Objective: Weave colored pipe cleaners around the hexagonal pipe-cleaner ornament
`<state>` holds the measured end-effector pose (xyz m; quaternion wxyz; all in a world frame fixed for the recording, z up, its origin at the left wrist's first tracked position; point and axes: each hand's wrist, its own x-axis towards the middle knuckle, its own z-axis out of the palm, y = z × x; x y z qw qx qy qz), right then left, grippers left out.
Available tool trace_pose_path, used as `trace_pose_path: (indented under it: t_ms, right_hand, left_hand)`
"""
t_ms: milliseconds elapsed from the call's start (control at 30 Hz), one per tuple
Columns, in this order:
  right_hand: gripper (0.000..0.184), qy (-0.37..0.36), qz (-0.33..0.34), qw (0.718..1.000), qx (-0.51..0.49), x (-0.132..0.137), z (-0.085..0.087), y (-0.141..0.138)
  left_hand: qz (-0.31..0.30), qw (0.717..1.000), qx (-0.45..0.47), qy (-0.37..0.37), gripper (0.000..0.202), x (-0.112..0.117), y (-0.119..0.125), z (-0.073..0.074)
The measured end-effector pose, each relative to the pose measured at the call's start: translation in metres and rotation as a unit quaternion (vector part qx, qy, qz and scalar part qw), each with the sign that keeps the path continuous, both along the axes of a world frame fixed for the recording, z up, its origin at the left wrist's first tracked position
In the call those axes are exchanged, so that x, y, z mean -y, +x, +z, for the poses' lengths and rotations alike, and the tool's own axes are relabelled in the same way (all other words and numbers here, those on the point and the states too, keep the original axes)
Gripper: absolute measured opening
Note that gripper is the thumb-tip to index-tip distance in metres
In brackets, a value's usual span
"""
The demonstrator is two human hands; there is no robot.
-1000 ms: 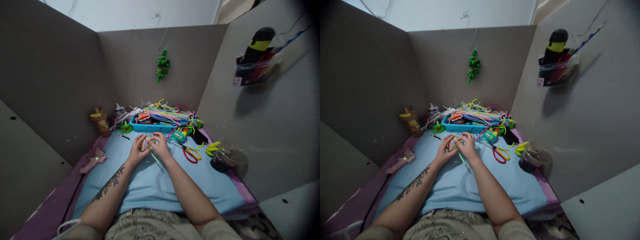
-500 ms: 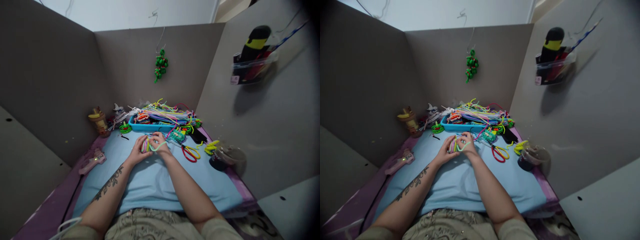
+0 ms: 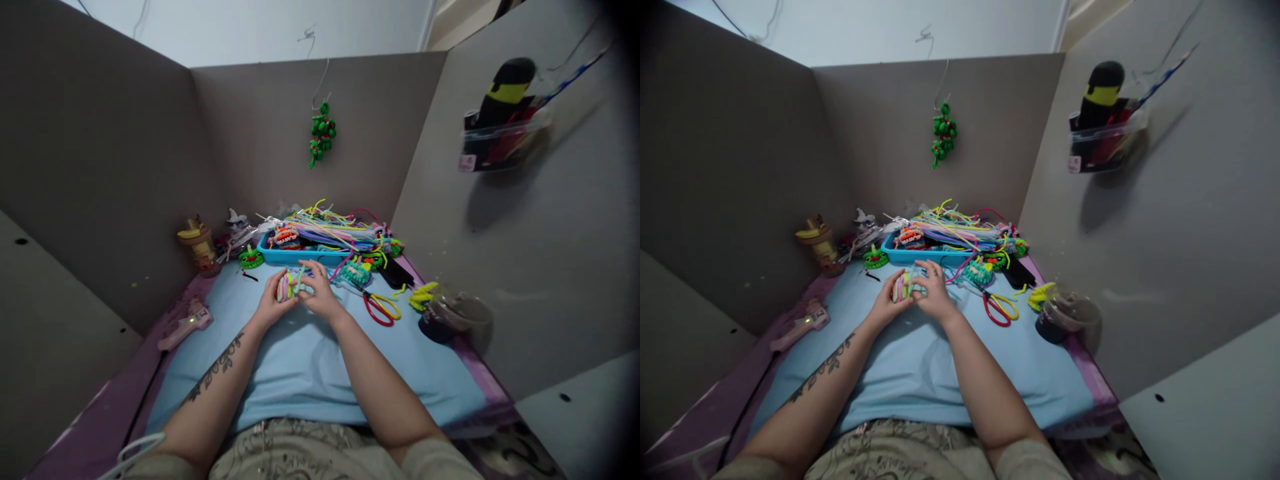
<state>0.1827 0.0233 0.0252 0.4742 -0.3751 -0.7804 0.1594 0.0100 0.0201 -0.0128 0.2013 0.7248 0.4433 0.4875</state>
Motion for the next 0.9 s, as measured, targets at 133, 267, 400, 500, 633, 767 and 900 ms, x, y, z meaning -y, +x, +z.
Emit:
trace_pose_path:
  t_ms: [133, 267, 400, 500, 633, 767, 900]
  right_hand:
    - [0.019, 0.023, 0.002, 1.0, 0.006, 0.0, 0.0, 0.0]
    - [0.005, 0.017, -0.022, 0.998, -0.062, -0.003, 0.001, 0.0]
    - [0.009, -0.068, -0.065, 0.984, -0.152, -0.013, -0.006, 0.003]
    - [0.012, -0.107, -0.057, 0.976, -0.18, -0.02, -0.014, 0.004]
    - [0.014, -0.131, -0.059, 0.978, -0.153, -0.023, -0.021, 0.0]
    - [0.014, -0.174, -0.044, 0.971, -0.157, -0.022, -0.023, -0.004]
    - [0.015, -0.236, 0.004, 0.952, -0.194, -0.021, -0.02, -0.004]
  left_hand:
    - [-0.007, 1.0, -0.004, 0.007, 0.075, -0.001, -0.001, -0.002]
    - [-0.056, 0.997, -0.036, 0.044, 0.069, 0.001, 0.002, -0.002]
    - [-0.109, 0.992, -0.057, 0.038, 0.065, 0.006, 0.008, 0.002]
    - [-0.092, 0.994, -0.056, 0.034, 0.066, 0.007, 0.009, 0.004]
    - [-0.045, 0.997, -0.042, 0.049, 0.07, 0.006, 0.006, 0.005]
    - [-0.041, 0.997, -0.039, 0.058, 0.07, 0.006, 0.006, 0.003]
    - [-0.049, 0.995, -0.043, 0.078, 0.07, 0.006, 0.007, 0.002]
